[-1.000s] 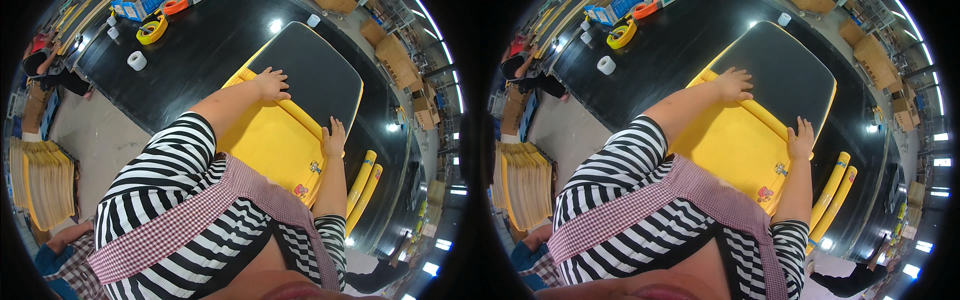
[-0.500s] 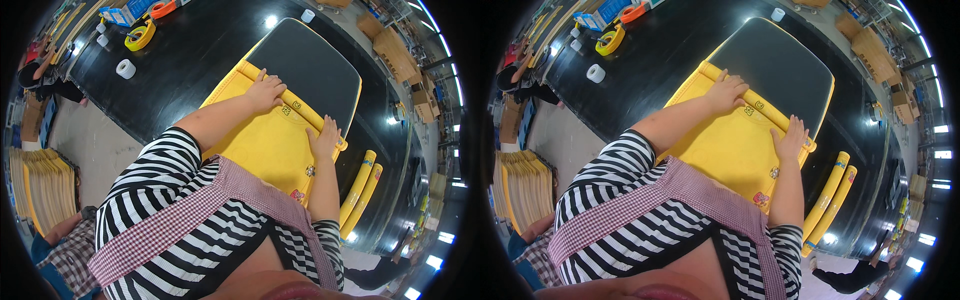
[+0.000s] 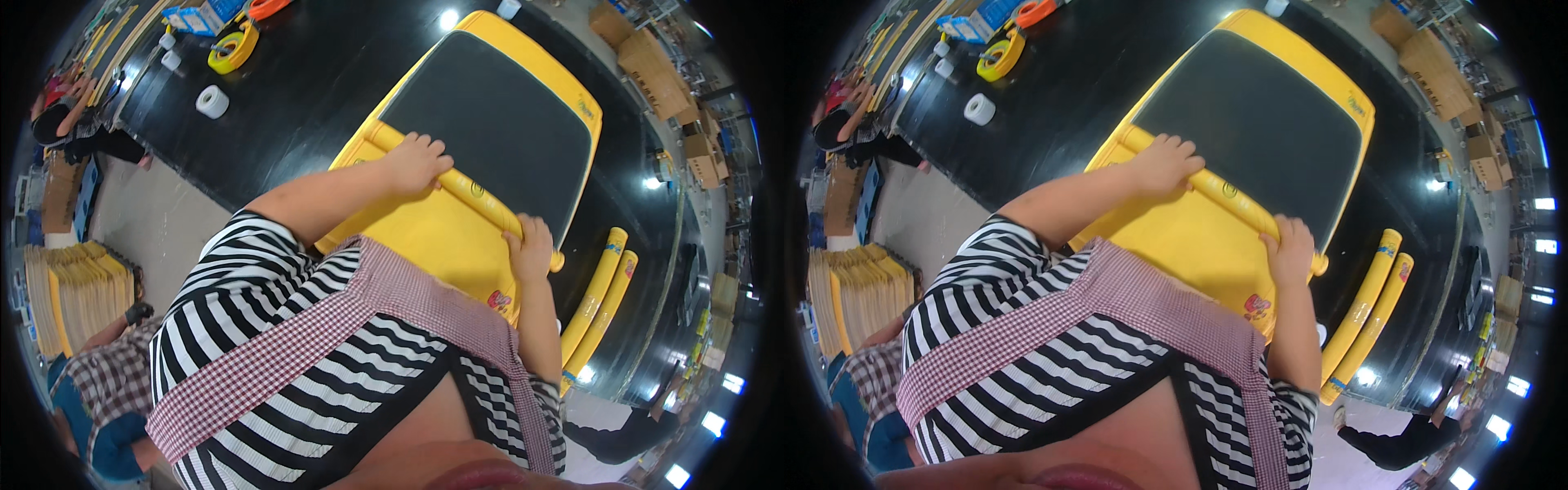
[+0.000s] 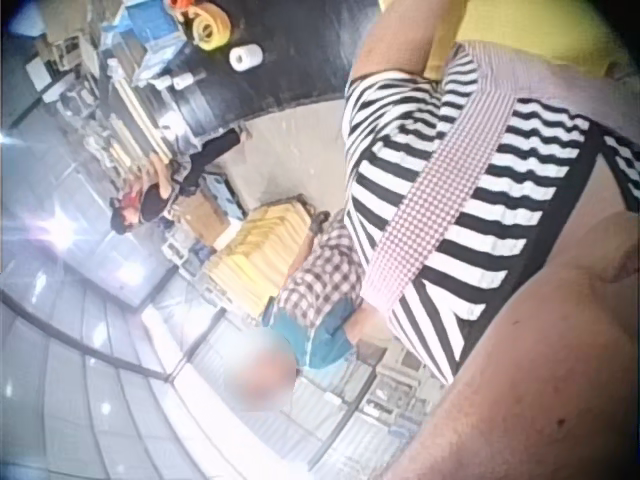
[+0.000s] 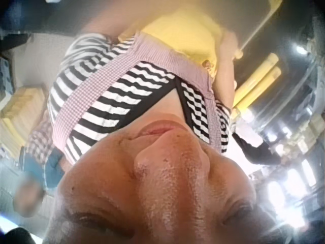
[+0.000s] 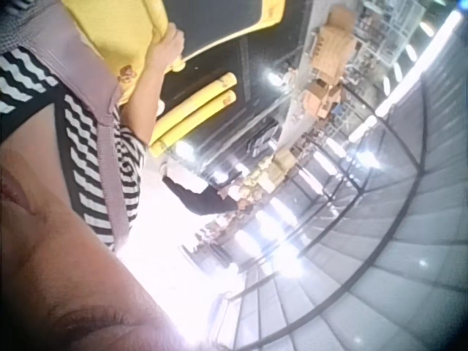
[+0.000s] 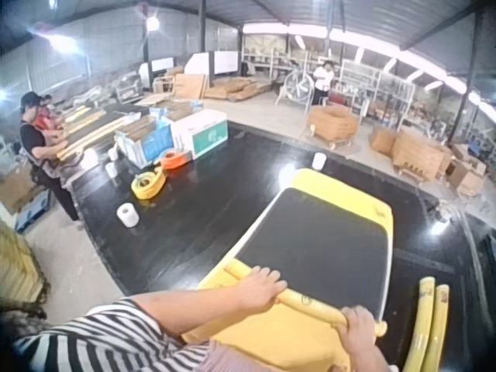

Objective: The person places a black mat onto a yellow board, then rolls the yellow board over the mat. They secure the rolled assembly with white tape, flip it over, and repeat the process with another mat and board.

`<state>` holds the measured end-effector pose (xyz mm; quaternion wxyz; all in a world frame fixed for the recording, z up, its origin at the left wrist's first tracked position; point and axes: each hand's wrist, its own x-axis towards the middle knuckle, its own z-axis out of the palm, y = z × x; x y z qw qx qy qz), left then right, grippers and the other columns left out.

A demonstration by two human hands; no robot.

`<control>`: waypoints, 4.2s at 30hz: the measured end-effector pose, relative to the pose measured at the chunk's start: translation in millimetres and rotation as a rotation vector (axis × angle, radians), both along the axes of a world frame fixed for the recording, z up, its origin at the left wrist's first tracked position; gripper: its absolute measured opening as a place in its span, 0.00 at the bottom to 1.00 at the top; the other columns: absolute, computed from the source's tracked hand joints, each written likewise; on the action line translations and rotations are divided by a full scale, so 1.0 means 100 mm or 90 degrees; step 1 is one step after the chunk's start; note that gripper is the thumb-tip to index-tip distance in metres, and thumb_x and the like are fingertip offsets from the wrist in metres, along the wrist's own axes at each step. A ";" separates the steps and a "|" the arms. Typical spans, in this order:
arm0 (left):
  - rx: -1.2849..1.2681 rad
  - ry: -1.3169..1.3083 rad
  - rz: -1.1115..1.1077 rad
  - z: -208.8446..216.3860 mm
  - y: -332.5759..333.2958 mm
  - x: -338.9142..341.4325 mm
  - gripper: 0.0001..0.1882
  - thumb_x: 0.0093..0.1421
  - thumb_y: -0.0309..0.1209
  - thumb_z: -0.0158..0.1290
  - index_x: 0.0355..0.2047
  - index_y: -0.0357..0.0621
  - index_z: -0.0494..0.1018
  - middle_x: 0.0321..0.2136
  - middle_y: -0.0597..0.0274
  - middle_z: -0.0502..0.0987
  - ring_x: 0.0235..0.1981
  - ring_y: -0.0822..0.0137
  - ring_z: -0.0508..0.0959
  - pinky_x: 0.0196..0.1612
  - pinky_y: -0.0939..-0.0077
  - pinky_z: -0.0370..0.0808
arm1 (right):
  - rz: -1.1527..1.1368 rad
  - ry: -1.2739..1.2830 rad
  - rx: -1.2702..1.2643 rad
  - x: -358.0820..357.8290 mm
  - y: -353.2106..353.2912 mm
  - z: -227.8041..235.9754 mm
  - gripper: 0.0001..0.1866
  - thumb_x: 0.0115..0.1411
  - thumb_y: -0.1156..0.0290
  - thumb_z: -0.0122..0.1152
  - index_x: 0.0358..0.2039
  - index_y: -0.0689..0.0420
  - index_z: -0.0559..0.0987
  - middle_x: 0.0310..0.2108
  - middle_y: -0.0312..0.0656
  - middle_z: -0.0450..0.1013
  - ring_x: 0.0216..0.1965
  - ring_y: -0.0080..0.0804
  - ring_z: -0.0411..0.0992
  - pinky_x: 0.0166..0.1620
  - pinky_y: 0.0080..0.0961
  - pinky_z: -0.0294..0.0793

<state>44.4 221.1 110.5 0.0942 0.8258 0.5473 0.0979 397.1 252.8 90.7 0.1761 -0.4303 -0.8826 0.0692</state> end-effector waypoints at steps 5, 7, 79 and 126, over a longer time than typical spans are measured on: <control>0.025 -0.007 0.005 -0.09 -1.01 0.09 0.23 0.58 0.41 0.64 0.51 0.50 0.74 0.42 0.60 0.72 0.48 0.58 0.73 0.54 0.58 0.67 | -0.018 -0.015 -0.073 0.17 -1.08 -0.06 0.25 0.51 0.64 0.73 0.50 0.53 0.79 0.45 0.46 0.74 0.47 0.50 0.72 0.50 0.45 0.69; -0.071 -0.011 0.008 -0.03 -1.04 0.09 0.31 0.58 0.47 0.64 0.59 0.50 0.72 0.50 0.54 0.73 0.56 0.54 0.72 0.60 0.54 0.65 | 0.007 -0.003 -0.061 0.13 -1.05 0.02 0.26 0.51 0.64 0.74 0.51 0.53 0.79 0.48 0.48 0.73 0.50 0.50 0.71 0.53 0.44 0.68; -0.040 -0.331 0.468 0.07 -1.85 -0.63 0.32 0.63 0.42 0.60 0.63 0.39 0.69 0.56 0.40 0.76 0.57 0.44 0.76 0.60 0.58 0.74 | -0.560 0.039 -0.299 0.42 -1.81 0.68 0.31 0.59 0.55 0.72 0.55 0.64 0.77 0.49 0.57 0.79 0.52 0.55 0.78 0.56 0.44 0.75; -0.104 -0.199 0.485 0.20 -1.58 -0.74 0.32 0.62 0.54 0.60 0.53 0.38 0.78 0.48 0.44 0.79 0.51 0.46 0.79 0.54 0.56 0.77 | -0.481 -0.122 -0.286 0.44 -1.61 0.52 0.31 0.71 0.49 0.51 0.58 0.65 0.74 0.48 0.62 0.77 0.51 0.61 0.77 0.53 0.50 0.76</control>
